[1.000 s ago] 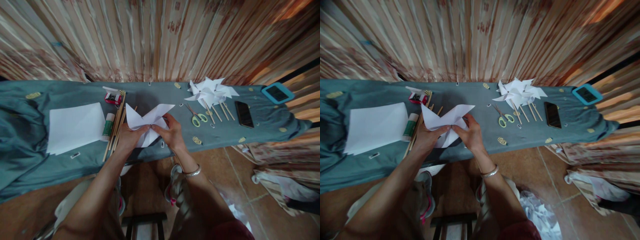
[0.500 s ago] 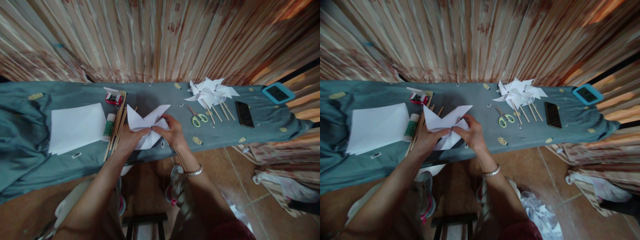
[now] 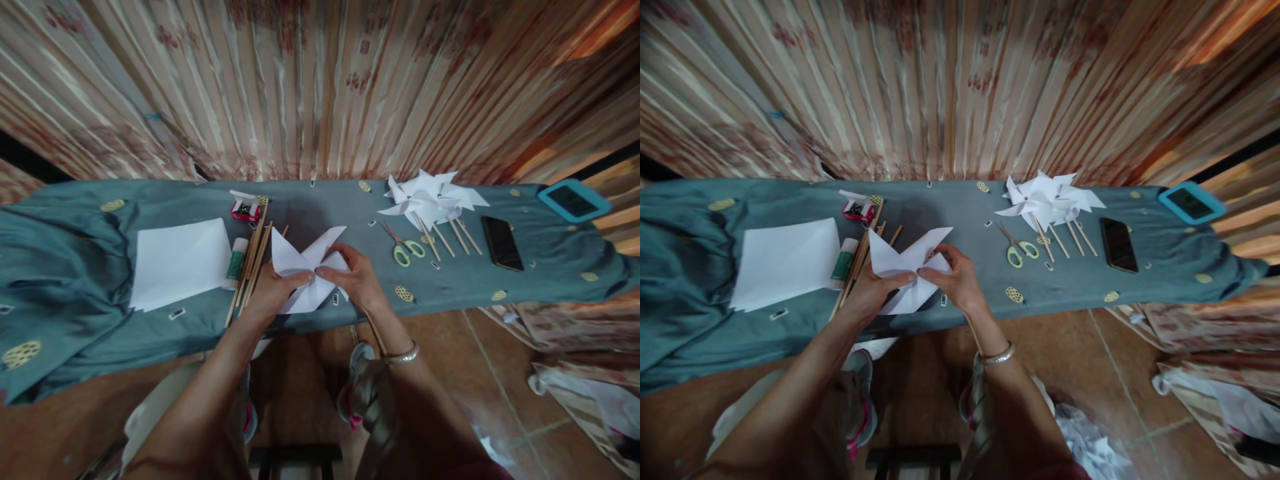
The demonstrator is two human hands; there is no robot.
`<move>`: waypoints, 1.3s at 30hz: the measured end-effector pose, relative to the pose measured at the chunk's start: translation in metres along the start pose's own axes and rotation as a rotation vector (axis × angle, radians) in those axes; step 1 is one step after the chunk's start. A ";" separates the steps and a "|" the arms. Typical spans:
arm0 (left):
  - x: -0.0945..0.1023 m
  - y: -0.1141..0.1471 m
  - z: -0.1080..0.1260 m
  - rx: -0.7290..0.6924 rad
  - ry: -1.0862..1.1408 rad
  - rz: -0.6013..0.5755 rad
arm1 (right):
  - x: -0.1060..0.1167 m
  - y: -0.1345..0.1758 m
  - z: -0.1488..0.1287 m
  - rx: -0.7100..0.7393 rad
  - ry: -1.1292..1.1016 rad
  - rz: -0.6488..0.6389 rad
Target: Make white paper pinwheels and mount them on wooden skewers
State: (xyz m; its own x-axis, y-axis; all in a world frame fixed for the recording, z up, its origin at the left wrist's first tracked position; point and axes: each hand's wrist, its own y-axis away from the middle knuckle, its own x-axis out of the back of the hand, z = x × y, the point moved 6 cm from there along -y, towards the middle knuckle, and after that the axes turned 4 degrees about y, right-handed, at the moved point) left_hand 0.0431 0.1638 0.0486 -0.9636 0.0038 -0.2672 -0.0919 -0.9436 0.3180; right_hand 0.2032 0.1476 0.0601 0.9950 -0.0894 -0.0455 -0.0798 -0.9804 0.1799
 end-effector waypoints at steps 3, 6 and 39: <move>0.001 0.000 0.001 0.007 -0.014 -0.059 | 0.005 -0.001 0.000 -0.003 -0.004 0.029; 0.014 -0.006 0.011 -0.098 -0.035 -0.051 | 0.015 -0.003 0.000 -0.007 -0.033 0.092; -0.006 -0.008 0.022 -0.012 0.266 -0.072 | 0.015 0.011 -0.033 0.111 -0.044 0.086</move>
State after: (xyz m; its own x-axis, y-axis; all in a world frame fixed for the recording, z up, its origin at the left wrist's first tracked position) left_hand 0.0440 0.1792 0.0679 -0.8550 -0.0141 -0.5185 -0.1535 -0.9480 0.2789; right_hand 0.2193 0.1418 0.0942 0.9806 -0.1796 -0.0785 -0.1739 -0.9819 0.0751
